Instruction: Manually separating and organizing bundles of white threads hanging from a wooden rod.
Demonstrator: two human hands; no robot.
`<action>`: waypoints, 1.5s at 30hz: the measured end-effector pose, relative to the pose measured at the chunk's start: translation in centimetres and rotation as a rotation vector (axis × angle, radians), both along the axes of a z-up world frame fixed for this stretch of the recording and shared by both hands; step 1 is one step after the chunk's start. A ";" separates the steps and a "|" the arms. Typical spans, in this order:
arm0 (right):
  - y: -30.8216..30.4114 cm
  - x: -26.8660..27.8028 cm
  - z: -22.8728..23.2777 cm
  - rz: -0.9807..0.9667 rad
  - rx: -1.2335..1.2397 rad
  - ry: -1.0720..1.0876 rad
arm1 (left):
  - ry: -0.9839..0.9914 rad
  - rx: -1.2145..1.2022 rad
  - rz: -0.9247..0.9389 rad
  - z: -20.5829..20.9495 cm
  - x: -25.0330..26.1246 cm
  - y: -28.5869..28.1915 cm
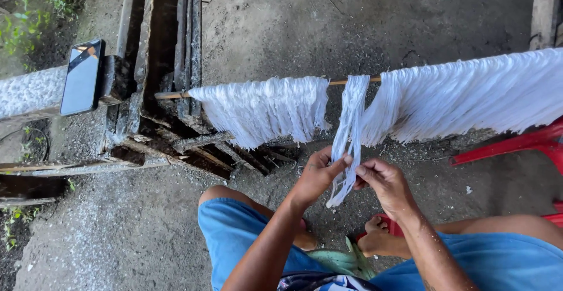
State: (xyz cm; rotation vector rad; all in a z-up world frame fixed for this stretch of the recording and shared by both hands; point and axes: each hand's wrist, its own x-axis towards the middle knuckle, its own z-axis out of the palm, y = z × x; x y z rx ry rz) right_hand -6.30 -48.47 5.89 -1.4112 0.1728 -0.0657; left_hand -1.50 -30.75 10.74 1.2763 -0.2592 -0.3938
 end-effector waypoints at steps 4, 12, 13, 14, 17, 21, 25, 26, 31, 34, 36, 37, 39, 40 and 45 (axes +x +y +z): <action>-0.6 -0.4 0.0 -0.023 0.013 0.006 | 0.118 -0.142 -0.014 -0.5 -0.1 0.3; 0.8 -0.8 2.4 0.091 -0.108 0.092 | 0.238 -0.211 0.052 -1.1 -0.6 -1.2; 0.7 -0.6 2.2 0.089 -0.106 0.090 | 0.237 -0.209 0.051 -1.4 -0.4 -1.2; 0.6 -0.4 2.1 0.051 -0.095 0.081 | 0.222 -0.198 0.044 -1.8 -0.3 -1.1; 1.2 0.4 4.0 -0.001 -0.091 0.051 | 0.205 -0.189 0.039 -1.4 -0.3 -0.9; 0.9 1.6 4.1 -0.024 -0.219 -0.059 | 0.169 -0.171 0.028 -0.7 -0.4 -0.6; 0.8 1.4 5.1 -0.002 -0.209 -0.078 | 0.093 -0.067 0.064 -0.5 -0.3 -0.6; 0.5 1.3 4.9 -0.008 -0.203 -0.076 | 0.102 -0.075 0.077 -1.1 -0.2 -0.6; -0.7 1.1 4.6 -0.064 0.099 -0.025 | 0.168 -0.137 0.109 -1.7 0.0 0.0; -1.1 1.4 3.2 -0.004 0.425 -0.009 | 0.188 -0.233 0.159 -1.2 -0.2 0.2; -0.3 1.6 2.5 0.060 0.090 -0.001 | 0.139 -0.184 0.119 -0.8 -0.5 0.1; 0.3 1.5 3.0 0.058 0.090 0.000 | 0.141 -0.184 0.117 -0.1 -0.8 -0.1; 1.7 1.7 4.1 0.046 0.034 -0.072 | 0.100 -0.148 0.135 1.6 -1.3 -0.3; 1.5 1.6 4.5 0.052 0.035 -0.073 | 0.098 -0.148 0.140 1.0 -0.9 -0.1; 0.7 1.0 5.8 0.068 0.525 -0.104 | 0.205 -0.079 0.297 0.9 -0.1 0.7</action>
